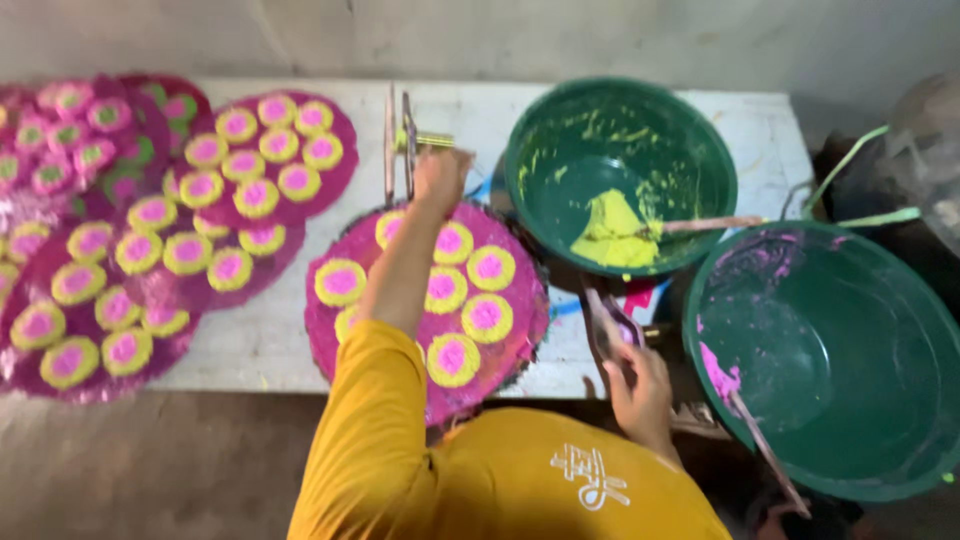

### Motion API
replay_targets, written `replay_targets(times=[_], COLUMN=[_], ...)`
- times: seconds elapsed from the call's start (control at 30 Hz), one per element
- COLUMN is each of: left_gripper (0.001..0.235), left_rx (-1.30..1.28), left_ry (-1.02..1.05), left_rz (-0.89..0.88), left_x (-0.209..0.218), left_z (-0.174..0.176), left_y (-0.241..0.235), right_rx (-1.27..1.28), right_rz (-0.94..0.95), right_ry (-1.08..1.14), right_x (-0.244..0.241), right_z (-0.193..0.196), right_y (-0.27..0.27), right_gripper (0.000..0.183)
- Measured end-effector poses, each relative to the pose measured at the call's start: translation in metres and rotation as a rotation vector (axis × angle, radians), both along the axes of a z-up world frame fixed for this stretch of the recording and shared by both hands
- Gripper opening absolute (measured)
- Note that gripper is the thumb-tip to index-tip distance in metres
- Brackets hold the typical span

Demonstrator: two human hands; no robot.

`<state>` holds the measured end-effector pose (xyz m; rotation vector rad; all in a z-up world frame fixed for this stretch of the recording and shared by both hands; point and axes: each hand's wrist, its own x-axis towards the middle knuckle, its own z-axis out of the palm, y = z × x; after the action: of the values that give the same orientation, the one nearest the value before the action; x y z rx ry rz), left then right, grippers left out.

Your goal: The person uses a wooden applicator and a metal ring to apply yellow and pink paste in decorative patterns onto circular snack bases on a tray, refilling the tool from nearby buckets.

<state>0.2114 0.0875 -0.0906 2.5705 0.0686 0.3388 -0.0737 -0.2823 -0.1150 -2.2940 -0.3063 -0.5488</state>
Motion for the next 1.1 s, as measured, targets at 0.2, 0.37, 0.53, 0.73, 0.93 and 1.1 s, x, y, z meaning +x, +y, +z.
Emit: replay_targets(times=[0.2,0.37,0.53,0.73,0.93,1.1], left_gripper=[0.032,0.028,0.036,0.034,0.031,0.025], left_rx=[-0.333,-0.246,-0.185,-0.164,-0.116,-0.072], left_ry=[-0.156,-0.094,-0.102,-0.034,-0.019,0.045], left_rz=[0.189,0.637,0.762,0.768,0.763,0.709], left_x=[-0.109,-0.261,-0.348,-0.357,-0.328,-0.313], left_z=[-0.003,-0.025,-0.053,-0.078,-0.070,-0.056], left_y=[0.064,0.112,0.101,0.080,0.087,0.106], right_rx=[0.033,-0.134,-0.176,-0.271,-0.382,-0.432], right_rz=[0.262,0.330,0.368,0.376,0.255,0.176], right_ry=[0.232,0.100,0.140,0.207,0.284,0.309], right_x=[0.067,0.114,0.120,0.138,0.158,0.164], right_z=[-0.002,-0.012,-0.018,-0.028,-0.031,-0.037], right_y=[0.034,0.071,0.087,0.089,0.108,0.120], right_gripper=[0.023,0.020,0.026,0.038,0.036,0.026])
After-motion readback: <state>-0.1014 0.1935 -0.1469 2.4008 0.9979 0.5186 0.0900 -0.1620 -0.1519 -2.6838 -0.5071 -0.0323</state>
